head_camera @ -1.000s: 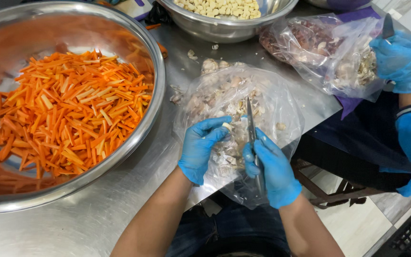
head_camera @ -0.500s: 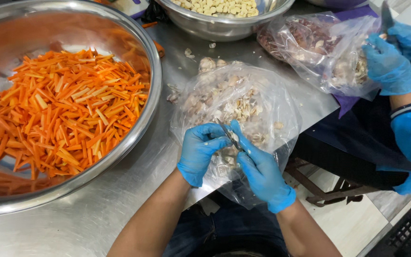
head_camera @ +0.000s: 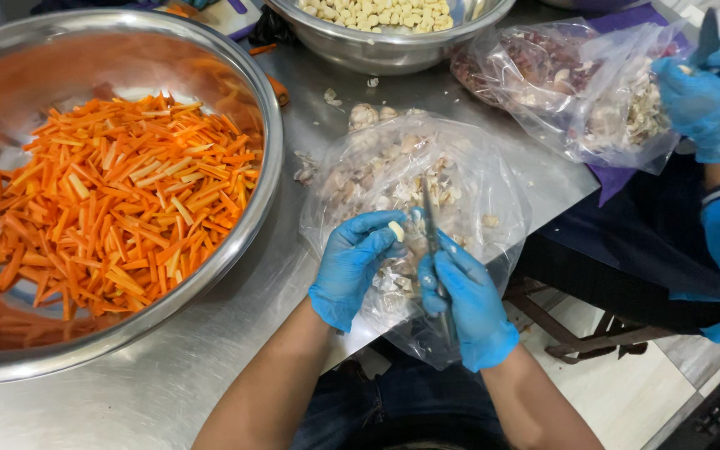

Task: The person peels garlic cloves with a small paring knife at a stainless steel prep table, trimming the root end and placing peeled cloves into a bowl while discarding skins onto a plastic bag. Coworkers beside them peel garlic and shallots, and large bowls of cut carrots sit nearby.

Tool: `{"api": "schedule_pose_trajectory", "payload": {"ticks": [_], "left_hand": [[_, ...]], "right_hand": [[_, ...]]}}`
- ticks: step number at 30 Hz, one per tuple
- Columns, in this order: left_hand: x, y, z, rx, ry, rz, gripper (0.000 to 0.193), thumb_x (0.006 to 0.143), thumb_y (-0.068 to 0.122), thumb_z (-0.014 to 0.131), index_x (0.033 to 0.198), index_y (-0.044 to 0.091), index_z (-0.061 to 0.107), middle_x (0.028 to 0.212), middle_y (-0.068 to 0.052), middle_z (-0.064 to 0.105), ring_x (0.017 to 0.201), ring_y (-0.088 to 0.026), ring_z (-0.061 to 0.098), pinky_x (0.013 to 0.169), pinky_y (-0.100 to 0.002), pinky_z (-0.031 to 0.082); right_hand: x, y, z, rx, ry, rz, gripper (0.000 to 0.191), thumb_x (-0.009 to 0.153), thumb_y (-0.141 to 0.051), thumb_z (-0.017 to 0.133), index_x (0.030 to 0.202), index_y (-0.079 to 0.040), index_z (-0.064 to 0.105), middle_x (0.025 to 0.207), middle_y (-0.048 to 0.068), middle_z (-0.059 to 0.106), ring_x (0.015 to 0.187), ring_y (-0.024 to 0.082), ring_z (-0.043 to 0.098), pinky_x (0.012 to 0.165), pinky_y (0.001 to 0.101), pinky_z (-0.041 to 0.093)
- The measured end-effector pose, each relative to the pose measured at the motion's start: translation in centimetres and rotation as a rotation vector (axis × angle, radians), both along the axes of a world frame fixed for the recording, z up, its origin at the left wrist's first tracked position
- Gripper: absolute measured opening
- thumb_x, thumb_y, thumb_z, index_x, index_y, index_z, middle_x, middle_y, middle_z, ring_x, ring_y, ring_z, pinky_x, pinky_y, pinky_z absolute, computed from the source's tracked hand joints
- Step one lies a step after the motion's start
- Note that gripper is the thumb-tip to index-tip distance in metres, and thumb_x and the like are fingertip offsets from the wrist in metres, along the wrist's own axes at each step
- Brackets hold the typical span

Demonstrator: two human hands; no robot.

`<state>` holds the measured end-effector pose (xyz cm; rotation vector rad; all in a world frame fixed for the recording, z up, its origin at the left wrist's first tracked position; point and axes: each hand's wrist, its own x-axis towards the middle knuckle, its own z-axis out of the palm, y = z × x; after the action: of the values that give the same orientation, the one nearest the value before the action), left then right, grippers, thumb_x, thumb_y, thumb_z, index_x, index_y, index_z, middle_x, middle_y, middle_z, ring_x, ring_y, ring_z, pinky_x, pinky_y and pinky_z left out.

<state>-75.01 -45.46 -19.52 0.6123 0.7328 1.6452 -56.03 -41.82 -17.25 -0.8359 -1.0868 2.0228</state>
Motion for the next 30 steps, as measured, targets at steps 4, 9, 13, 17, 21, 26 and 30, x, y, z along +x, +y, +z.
{"api": "schedule_pose_trajectory", "payload": {"ticks": [4, 9, 13, 17, 21, 26, 30], "left_hand": [[0.0, 0.2, -0.6, 0.000, 0.057, 0.047, 0.025, 0.095, 0.001, 0.066, 0.119, -0.001, 0.071, 0.113, -0.008, 0.075, 0.099, -0.016, 0.072, 0.090, -0.032, 0.060], [0.4, 0.4, -1.4, 0.021, 0.128, 0.096, 0.024, 0.094, -0.004, 0.066, 0.118, -0.002, 0.071, 0.107, -0.009, 0.075, 0.096, -0.015, 0.071, 0.088, -0.029, 0.058], [0.5, 0.3, -1.4, 0.020, 0.136, 0.141, 0.024, 0.094, -0.005, 0.065, 0.118, -0.002, 0.071, 0.104, -0.008, 0.075, 0.093, -0.014, 0.071, 0.086, -0.028, 0.058], [0.5, 0.1, -1.2, 0.004, 0.191, 0.120, 0.024, 0.095, -0.004, 0.066, 0.118, -0.001, 0.071, 0.104, -0.009, 0.076, 0.094, -0.014, 0.071, 0.088, -0.028, 0.058], [0.4, 0.0, -0.9, 0.006, 0.151, 0.077, 0.024, 0.094, -0.003, 0.066, 0.118, 0.000, 0.071, 0.105, -0.010, 0.076, 0.095, -0.016, 0.072, 0.089, -0.031, 0.059], [0.1, 0.4, -0.8, 0.074, 0.132, 0.044, 0.022, 0.096, -0.002, 0.066, 0.116, 0.001, 0.070, 0.112, -0.009, 0.074, 0.099, -0.017, 0.071, 0.092, -0.033, 0.060], [0.3, 0.4, -0.9, 0.057, 0.123, 0.055, 0.019, 0.097, 0.000, 0.065, 0.115, 0.002, 0.069, 0.112, -0.007, 0.074, 0.100, -0.016, 0.070, 0.093, -0.032, 0.059]], "right_hand": [[-0.2, -0.5, 2.4, 0.635, -0.200, 0.138, 0.070, 0.101, -0.005, 0.044, 0.167, -0.015, 0.024, 0.082, 0.002, 0.051, 0.071, 0.009, 0.046, 0.064, 0.0242, 0.042], [-0.5, -0.8, 3.6, 0.823, -0.496, 0.153, 0.069, 0.097, -0.003, 0.051, 0.162, -0.017, 0.034, 0.071, 0.002, 0.050, 0.064, 0.009, 0.044, 0.063, 0.0250, 0.044], [-0.7, -0.4, 2.7, 0.829, -0.475, 0.161, 0.068, 0.096, -0.002, 0.050, 0.161, -0.016, 0.035, 0.071, 0.001, 0.050, 0.064, 0.009, 0.045, 0.062, 0.0252, 0.044], [-0.5, -0.2, 1.1, 0.867, -0.490, 0.111, 0.061, 0.100, -0.003, 0.051, 0.159, -0.015, 0.043, 0.075, 0.001, 0.052, 0.068, 0.009, 0.045, 0.065, 0.0245, 0.044], [-0.3, 0.3, -0.3, 0.494, -0.279, 0.130, 0.059, 0.103, -0.006, 0.049, 0.160, -0.012, 0.043, 0.080, 0.000, 0.049, 0.066, 0.007, 0.040, 0.059, 0.0219, 0.037], [-0.5, 0.9, -1.1, 0.340, -0.100, 0.036, 0.054, 0.105, -0.010, 0.043, 0.158, -0.009, 0.041, 0.082, 0.003, 0.055, 0.063, 0.007, 0.043, 0.055, 0.0218, 0.039], [-0.1, 0.2, -0.4, 0.734, -0.318, 0.087, 0.059, 0.101, -0.006, 0.049, 0.158, -0.007, 0.039, 0.082, 0.003, 0.059, 0.070, 0.008, 0.051, 0.065, 0.0236, 0.047]]}}
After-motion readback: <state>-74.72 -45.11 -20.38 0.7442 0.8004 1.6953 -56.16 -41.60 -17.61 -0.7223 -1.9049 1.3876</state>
